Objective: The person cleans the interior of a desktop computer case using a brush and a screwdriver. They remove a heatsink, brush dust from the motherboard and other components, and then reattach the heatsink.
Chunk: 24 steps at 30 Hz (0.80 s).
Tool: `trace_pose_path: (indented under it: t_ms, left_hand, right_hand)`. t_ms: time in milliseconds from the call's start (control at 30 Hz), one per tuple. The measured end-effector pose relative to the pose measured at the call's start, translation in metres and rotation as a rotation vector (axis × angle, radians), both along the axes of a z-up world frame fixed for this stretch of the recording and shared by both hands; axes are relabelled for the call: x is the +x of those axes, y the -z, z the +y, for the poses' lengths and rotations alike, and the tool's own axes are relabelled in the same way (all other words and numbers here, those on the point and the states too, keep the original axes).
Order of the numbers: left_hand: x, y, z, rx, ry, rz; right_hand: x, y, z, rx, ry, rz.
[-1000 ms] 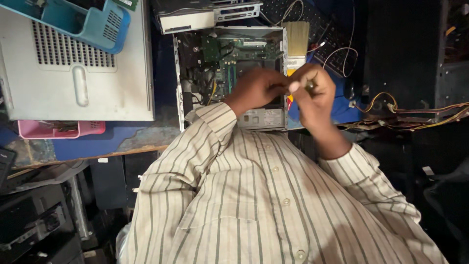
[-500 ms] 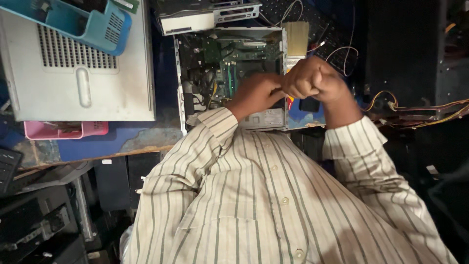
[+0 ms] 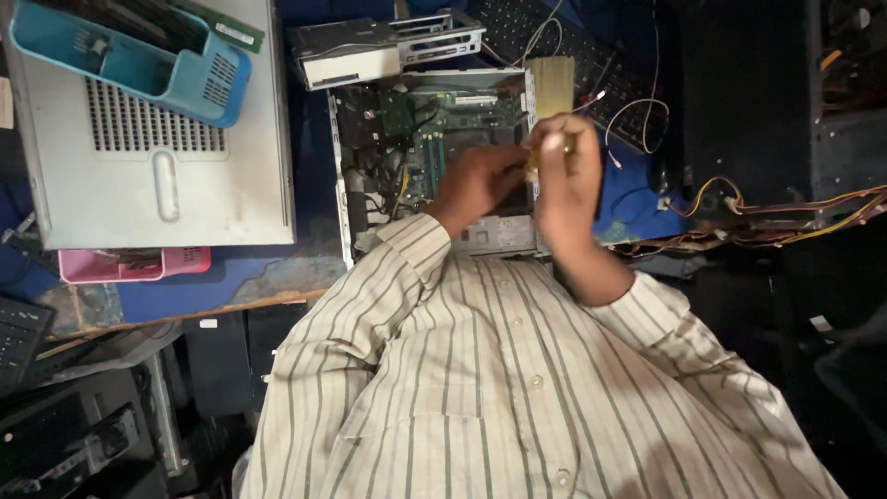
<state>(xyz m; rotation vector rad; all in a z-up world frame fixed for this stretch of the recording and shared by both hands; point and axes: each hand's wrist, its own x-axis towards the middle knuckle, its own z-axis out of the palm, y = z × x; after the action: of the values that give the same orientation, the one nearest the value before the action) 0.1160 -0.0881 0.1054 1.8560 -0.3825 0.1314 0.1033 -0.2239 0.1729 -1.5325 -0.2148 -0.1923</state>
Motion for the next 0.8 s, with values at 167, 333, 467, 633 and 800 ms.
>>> trace_pose_path:
  t_ms: [167, 333, 467, 633, 800]
  left_hand:
    - [-0.003, -0.003, -0.005, 0.001, 0.006, -0.012]
    - [-0.010, -0.004, -0.010, 0.044, -0.004, -0.052]
    - [-0.008, 0.008, -0.009, 0.069, 0.053, -0.176]
    - [-0.001, 0.038, -0.006, 0.145, -0.044, -0.132]
    - [0.012, 0.052, -0.011, 0.253, -0.040, 0.000]
  right_hand:
    - [0.012, 0.013, -0.019, 0.131, -0.235, -0.044]
    - [0.046, 0.013, -0.053, 0.156, -0.780, 0.084]
    - [0.055, 0.003, -0.054, 0.117, -0.846, 0.272]
    - [0.059, -0.049, -0.028, -0.616, -0.626, 0.329]
    - [0.037, -0.127, 0.029, -0.939, -0.576, -0.817]
